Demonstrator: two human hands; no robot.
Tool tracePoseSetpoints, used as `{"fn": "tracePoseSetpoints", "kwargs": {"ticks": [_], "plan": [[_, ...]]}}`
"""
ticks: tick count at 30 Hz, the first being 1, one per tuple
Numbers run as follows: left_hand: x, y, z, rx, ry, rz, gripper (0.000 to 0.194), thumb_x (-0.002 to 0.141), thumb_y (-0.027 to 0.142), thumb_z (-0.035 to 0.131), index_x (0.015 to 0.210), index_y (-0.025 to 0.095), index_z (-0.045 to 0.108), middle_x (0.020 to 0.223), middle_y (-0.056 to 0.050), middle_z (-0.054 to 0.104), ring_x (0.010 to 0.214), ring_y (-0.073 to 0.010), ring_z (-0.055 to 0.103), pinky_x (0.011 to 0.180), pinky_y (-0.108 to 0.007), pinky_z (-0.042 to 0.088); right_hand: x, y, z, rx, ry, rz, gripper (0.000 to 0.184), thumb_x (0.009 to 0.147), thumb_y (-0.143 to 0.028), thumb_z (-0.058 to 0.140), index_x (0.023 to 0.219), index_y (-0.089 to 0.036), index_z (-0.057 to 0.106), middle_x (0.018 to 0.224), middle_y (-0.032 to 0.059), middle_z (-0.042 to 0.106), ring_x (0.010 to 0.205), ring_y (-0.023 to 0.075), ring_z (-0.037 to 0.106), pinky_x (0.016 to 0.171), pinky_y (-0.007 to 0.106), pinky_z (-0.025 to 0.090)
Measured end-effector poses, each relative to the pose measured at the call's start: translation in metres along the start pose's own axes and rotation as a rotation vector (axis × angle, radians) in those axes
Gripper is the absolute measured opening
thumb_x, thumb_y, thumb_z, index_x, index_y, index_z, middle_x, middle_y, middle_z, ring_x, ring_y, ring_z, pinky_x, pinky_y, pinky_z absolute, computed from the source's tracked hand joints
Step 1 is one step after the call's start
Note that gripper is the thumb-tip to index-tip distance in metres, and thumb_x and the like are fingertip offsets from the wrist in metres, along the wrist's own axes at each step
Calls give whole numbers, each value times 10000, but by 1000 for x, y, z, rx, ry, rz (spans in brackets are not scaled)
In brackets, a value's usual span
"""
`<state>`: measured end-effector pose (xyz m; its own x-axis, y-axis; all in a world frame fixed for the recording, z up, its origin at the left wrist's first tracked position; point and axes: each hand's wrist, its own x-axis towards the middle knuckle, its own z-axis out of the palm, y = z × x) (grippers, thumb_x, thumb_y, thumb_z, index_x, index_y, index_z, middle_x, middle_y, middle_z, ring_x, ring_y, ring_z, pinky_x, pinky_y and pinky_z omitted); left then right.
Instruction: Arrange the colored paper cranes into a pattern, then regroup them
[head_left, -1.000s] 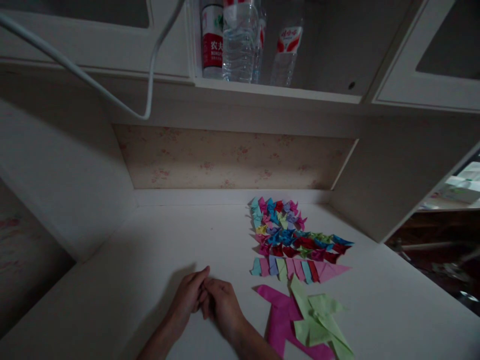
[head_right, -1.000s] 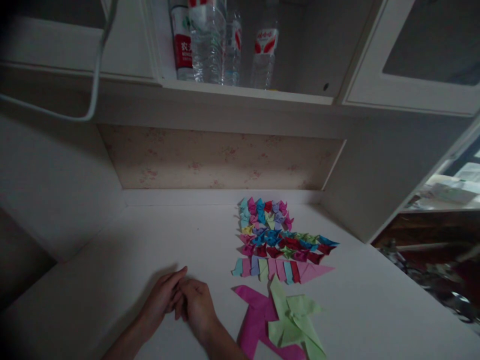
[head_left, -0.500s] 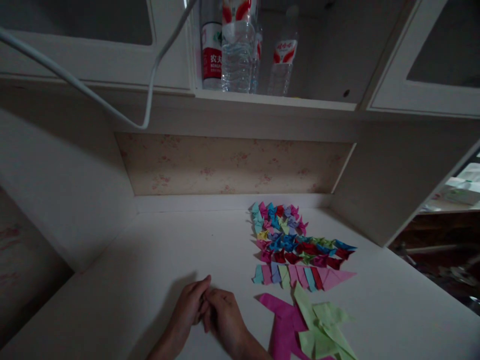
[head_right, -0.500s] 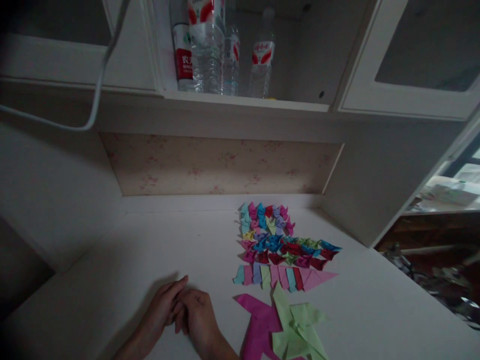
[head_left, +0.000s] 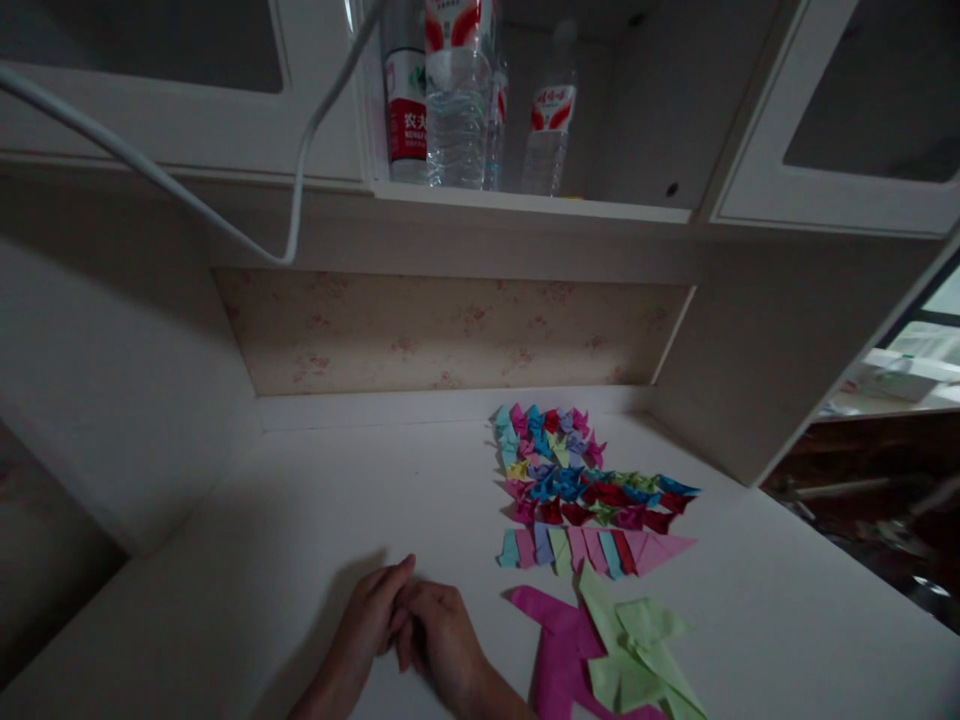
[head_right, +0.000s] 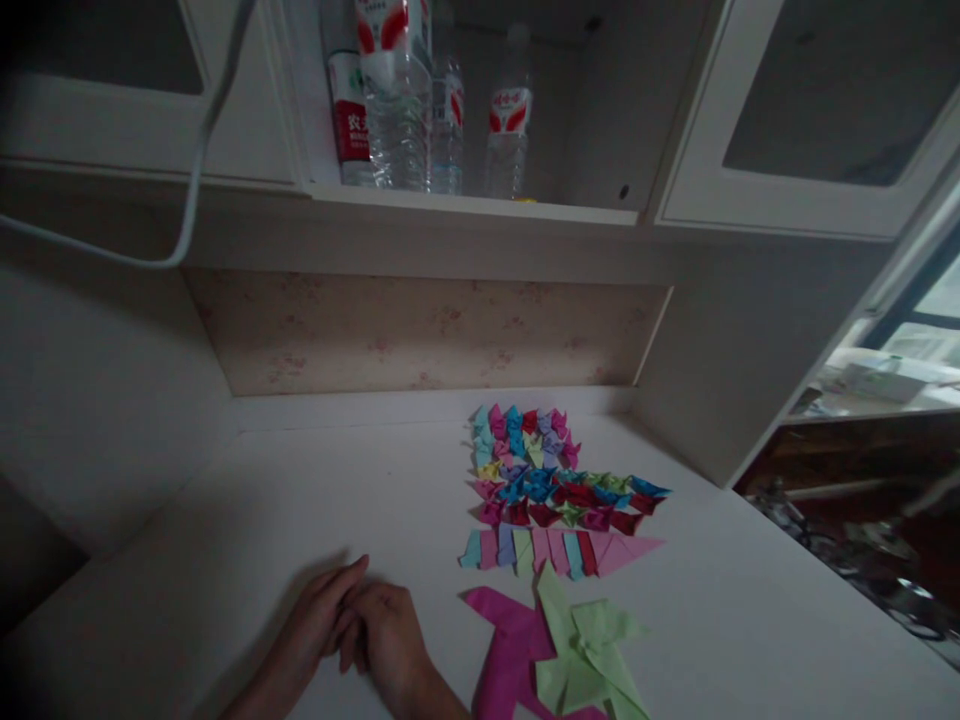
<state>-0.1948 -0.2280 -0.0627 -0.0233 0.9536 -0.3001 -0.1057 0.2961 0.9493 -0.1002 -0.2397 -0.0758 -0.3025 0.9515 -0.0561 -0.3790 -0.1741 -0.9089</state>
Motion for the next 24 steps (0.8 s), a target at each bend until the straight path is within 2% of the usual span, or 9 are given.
{"fn": "tracePoseSetpoints", "kwargs": {"ticks": [3,7,15,24], "plan": [[1,-2,0,19,-2,32,490,685,616,623,521,188,451,363,89,347,301,-55,298,340,-188,146,-1,-3,0,-30,-12,-4,384,768,-369,462,522,-137,646,405,10,552,298,62,347,354,215,185],[6,-6,-1,43,-15,54,486,712,604,613,528,183,453,365,83,367,301,-59,329,337,-187,161,0,-1,0,-27,1,15,408,787,-409,469,530,-141,638,398,5,544,304,60,343,362,212,195],[-4,-1,-1,-48,-37,-3,451,713,576,638,578,188,453,380,94,377,295,-55,326,342,-178,152,-4,-10,4,-31,-21,-6,447,796,-459,496,541,-130,658,414,14,558,309,61,373,352,211,196],[-4,1,1,-33,-39,-17,462,701,596,636,574,187,464,353,98,367,275,-52,307,343,-177,120,-2,-3,1,-21,-25,-12,504,805,-543,504,556,-130,650,447,30,580,333,67,406,372,206,201]]}}
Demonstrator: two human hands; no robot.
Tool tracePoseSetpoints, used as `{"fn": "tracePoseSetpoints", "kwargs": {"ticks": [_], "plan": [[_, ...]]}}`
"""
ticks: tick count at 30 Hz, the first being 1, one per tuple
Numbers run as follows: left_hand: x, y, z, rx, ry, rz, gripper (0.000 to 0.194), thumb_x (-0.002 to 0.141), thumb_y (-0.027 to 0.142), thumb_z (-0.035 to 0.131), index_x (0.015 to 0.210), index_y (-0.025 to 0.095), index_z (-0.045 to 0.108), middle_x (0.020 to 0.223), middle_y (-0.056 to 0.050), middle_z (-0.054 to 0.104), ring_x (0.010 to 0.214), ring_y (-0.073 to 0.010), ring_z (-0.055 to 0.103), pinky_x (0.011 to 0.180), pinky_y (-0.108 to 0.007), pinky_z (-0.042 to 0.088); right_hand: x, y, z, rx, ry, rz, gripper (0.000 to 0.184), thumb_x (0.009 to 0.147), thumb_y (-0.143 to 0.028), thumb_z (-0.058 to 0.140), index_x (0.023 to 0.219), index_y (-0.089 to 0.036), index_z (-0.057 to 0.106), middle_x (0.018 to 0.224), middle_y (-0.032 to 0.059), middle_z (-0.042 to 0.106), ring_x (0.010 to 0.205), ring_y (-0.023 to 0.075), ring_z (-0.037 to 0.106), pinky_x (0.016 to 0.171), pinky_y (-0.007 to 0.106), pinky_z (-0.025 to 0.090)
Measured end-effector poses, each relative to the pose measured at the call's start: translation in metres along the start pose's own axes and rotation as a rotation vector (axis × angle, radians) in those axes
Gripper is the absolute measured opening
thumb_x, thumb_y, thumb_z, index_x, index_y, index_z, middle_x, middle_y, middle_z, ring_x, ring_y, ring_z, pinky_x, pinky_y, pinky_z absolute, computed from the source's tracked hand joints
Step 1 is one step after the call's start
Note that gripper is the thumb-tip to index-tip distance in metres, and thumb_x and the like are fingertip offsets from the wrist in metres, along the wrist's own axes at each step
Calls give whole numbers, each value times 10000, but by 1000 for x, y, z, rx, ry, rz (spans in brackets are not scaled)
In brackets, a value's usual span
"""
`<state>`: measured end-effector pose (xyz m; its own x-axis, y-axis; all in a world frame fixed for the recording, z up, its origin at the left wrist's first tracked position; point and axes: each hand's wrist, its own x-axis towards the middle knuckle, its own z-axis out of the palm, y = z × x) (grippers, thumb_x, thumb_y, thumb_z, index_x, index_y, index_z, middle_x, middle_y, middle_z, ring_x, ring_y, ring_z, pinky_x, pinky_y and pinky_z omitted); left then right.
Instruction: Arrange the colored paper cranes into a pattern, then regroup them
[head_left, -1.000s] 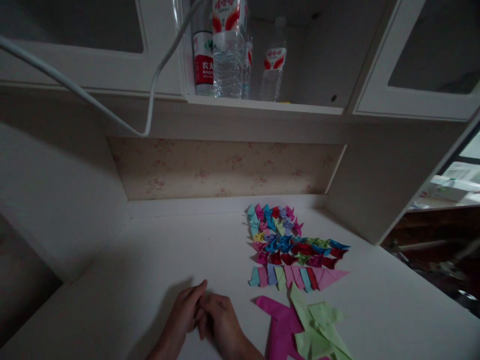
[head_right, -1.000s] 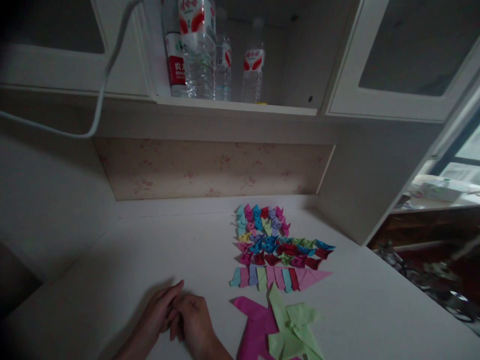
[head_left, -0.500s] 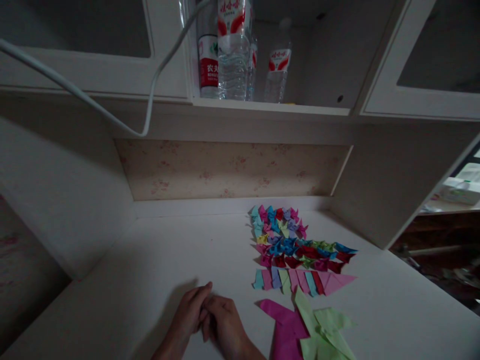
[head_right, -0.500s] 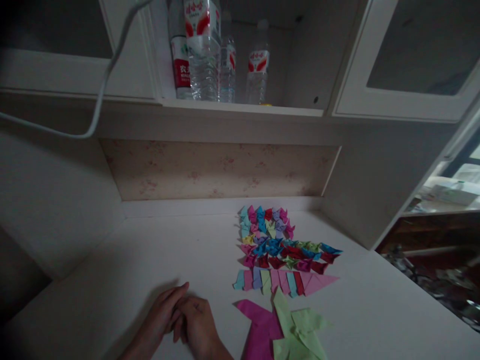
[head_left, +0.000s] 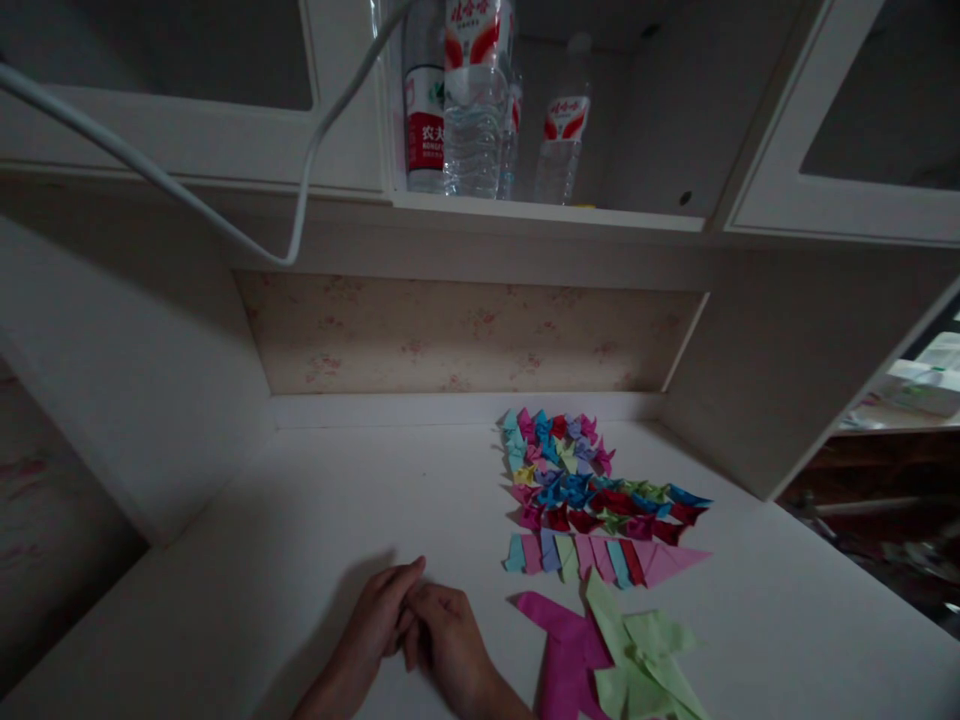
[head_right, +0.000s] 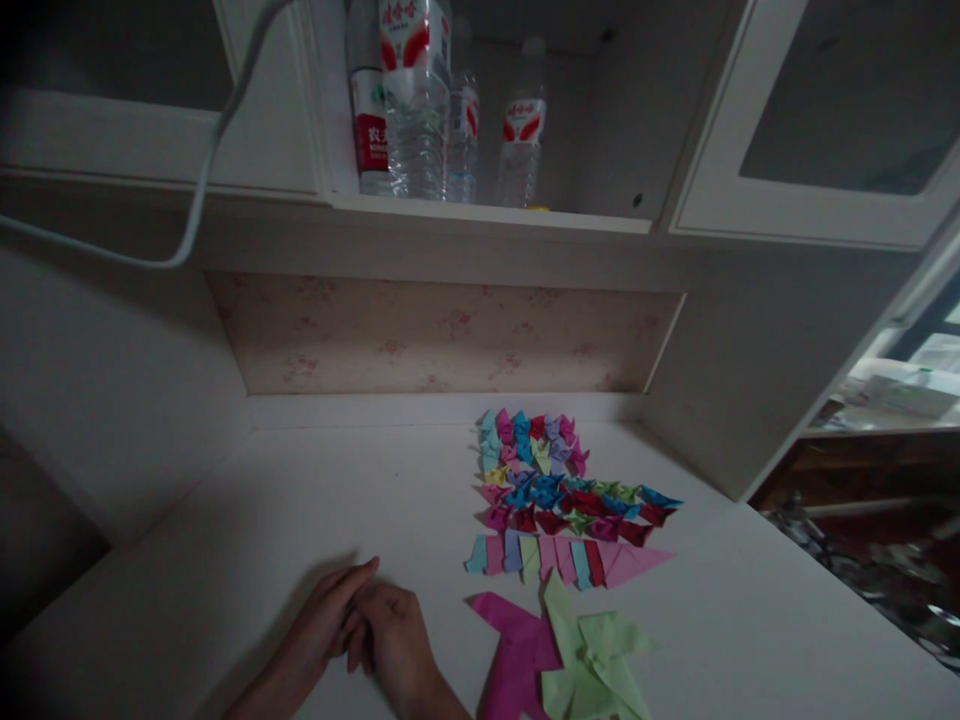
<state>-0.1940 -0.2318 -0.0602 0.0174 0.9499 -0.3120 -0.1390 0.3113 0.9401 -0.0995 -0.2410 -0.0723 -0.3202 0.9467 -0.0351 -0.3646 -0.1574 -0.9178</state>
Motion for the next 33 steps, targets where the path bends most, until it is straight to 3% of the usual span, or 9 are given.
{"fn": "tracePoseSetpoints", "kwargs": {"ticks": [13,19,24,33], "plan": [[2,1,0,22,33,7,513,611,643,672,528,189,446,343,99,325,280,-46,277,330,-180,122,1,0,1,-19,9,-5,449,778,-497,503,540,-139,632,416,25,562,341,76,405,399,209,243],[-3,0,-2,29,-10,57,495,697,614,640,548,183,447,371,96,341,298,-44,297,343,-180,134,-1,-3,3,-2,9,-6,387,755,-443,502,530,-150,620,407,8,541,345,80,401,406,214,256],[-8,6,0,47,-56,36,484,670,593,678,554,186,443,369,96,357,291,-49,326,342,-179,152,-4,-5,1,-11,16,8,368,774,-399,492,530,-155,619,418,-8,537,360,74,388,433,216,274],[-4,0,-3,14,-63,55,440,724,549,660,587,187,451,379,91,391,291,-57,353,338,-175,159,1,4,-2,-11,8,48,397,804,-448,488,569,-158,622,442,-4,543,417,94,437,491,231,324]]}}
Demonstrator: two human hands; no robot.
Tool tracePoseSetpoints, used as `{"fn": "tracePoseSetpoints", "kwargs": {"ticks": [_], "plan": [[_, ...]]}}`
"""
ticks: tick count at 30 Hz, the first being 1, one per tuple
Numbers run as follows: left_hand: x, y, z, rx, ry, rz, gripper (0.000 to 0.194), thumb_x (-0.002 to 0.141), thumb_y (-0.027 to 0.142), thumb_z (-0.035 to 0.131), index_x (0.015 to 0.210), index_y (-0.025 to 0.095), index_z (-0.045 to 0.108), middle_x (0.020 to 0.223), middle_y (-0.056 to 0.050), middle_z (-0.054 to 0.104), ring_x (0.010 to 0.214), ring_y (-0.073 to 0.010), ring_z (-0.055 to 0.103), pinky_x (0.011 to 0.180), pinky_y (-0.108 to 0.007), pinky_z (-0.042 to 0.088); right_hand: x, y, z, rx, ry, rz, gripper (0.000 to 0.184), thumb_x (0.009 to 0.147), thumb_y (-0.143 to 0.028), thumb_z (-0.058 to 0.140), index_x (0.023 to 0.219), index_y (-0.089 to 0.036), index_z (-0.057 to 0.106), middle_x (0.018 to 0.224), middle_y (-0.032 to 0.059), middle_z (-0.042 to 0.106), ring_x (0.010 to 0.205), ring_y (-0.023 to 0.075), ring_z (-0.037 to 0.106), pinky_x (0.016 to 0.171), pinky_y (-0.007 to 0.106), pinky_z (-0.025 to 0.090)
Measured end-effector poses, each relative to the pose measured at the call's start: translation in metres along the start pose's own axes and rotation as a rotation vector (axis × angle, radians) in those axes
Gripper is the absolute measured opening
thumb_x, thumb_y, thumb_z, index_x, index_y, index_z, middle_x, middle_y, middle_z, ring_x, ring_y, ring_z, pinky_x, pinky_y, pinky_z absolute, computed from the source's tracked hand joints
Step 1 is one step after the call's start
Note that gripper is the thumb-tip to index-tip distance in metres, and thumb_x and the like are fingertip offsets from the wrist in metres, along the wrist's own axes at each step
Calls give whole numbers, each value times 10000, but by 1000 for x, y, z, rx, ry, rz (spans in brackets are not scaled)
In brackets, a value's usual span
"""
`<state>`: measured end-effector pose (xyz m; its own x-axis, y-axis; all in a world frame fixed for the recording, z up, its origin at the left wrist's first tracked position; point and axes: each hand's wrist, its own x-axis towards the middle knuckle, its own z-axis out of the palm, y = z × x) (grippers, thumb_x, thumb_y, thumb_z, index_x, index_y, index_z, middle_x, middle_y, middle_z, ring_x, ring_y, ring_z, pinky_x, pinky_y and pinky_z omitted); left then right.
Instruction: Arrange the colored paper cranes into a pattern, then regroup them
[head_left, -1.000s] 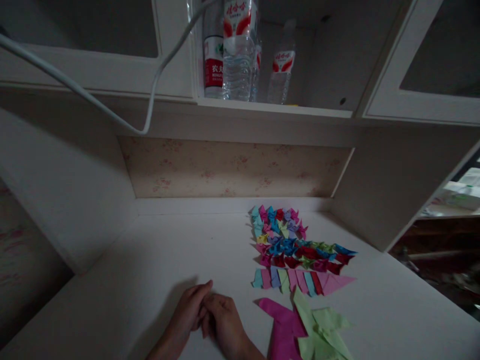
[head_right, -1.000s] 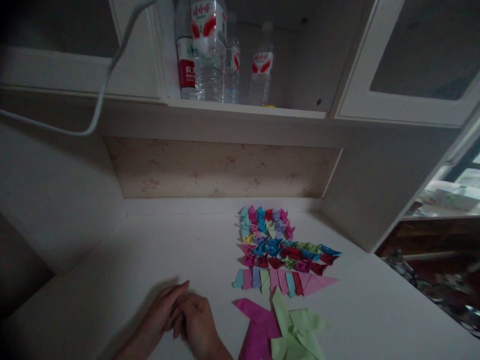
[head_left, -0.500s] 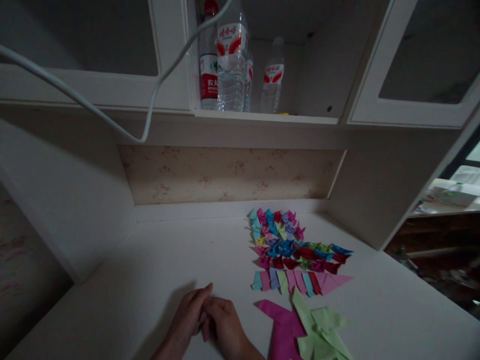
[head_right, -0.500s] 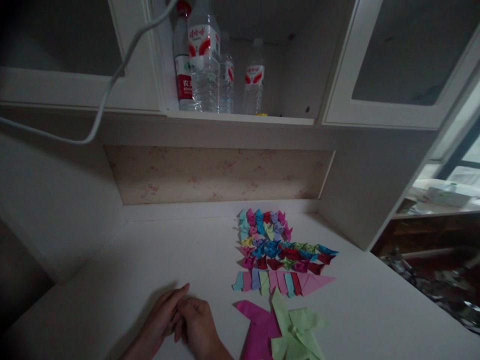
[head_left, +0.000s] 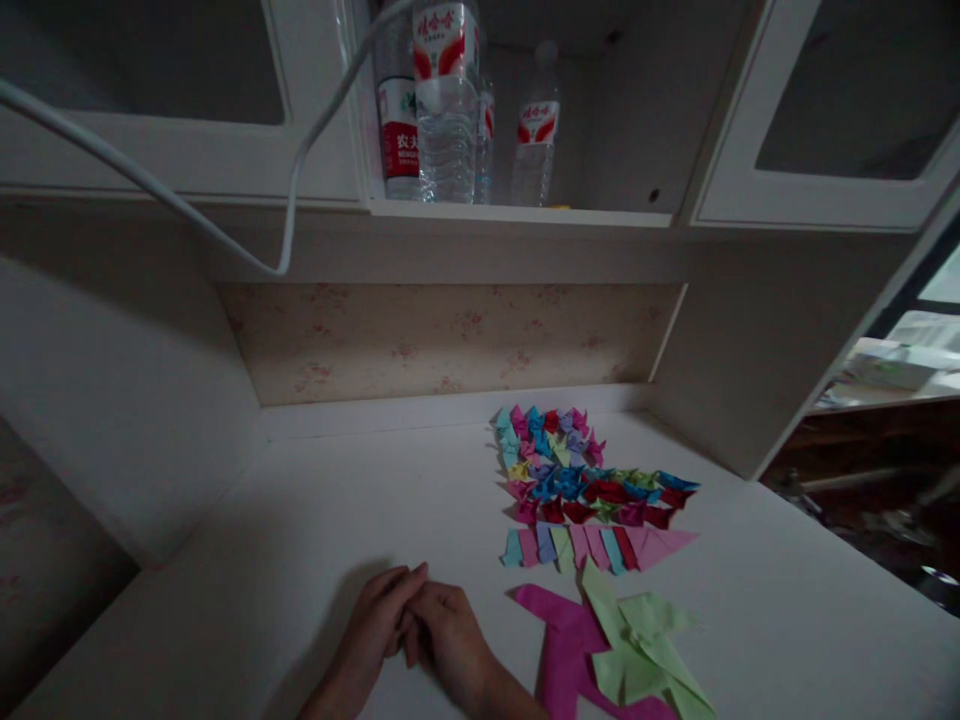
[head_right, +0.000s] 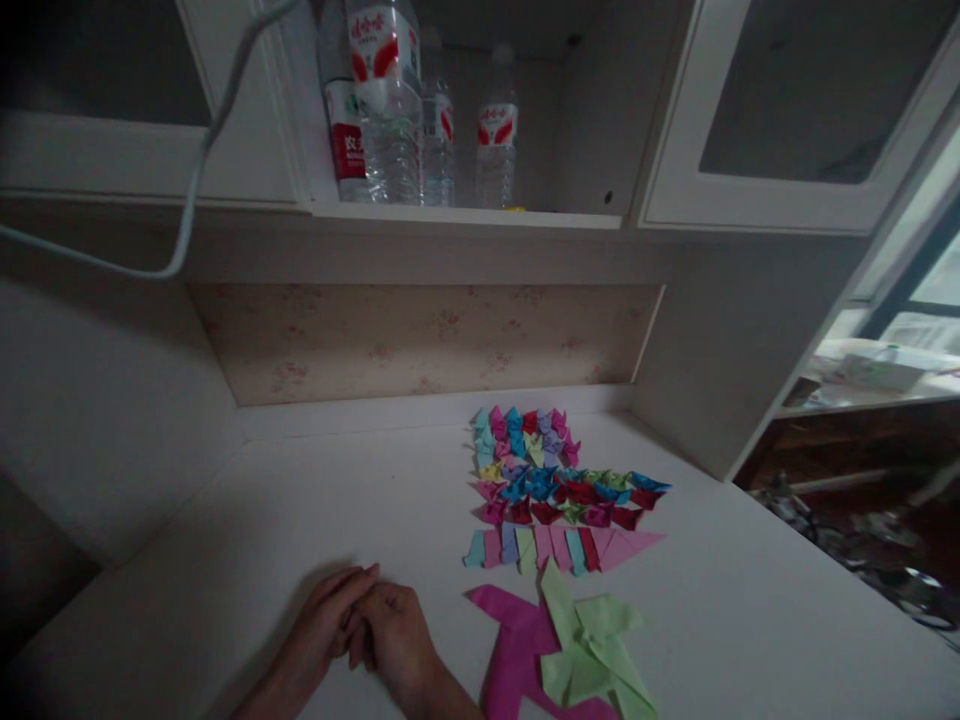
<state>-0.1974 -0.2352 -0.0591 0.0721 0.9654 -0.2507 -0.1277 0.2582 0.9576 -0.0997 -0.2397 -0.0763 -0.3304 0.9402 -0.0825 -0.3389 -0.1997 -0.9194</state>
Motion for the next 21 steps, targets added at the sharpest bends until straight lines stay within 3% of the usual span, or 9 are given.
{"fn": "tracePoseSetpoints", "kwargs": {"ticks": [16,21], "plan": [[-1,7,2,10,48,-51,470,652,555,700,562,202,402,384,107,331,310,-49,293,359,-185,141,-1,-11,4,-18,-3,-34,325,764,-368,465,554,-156,595,433,-8,542,363,76,413,391,211,213],[-4,11,5,135,38,37,421,707,534,658,612,206,414,486,92,350,412,-71,326,402,-199,215,-30,-30,5,-222,24,4,264,794,-328,474,621,-175,602,489,-28,534,407,74,396,420,204,270]]}}
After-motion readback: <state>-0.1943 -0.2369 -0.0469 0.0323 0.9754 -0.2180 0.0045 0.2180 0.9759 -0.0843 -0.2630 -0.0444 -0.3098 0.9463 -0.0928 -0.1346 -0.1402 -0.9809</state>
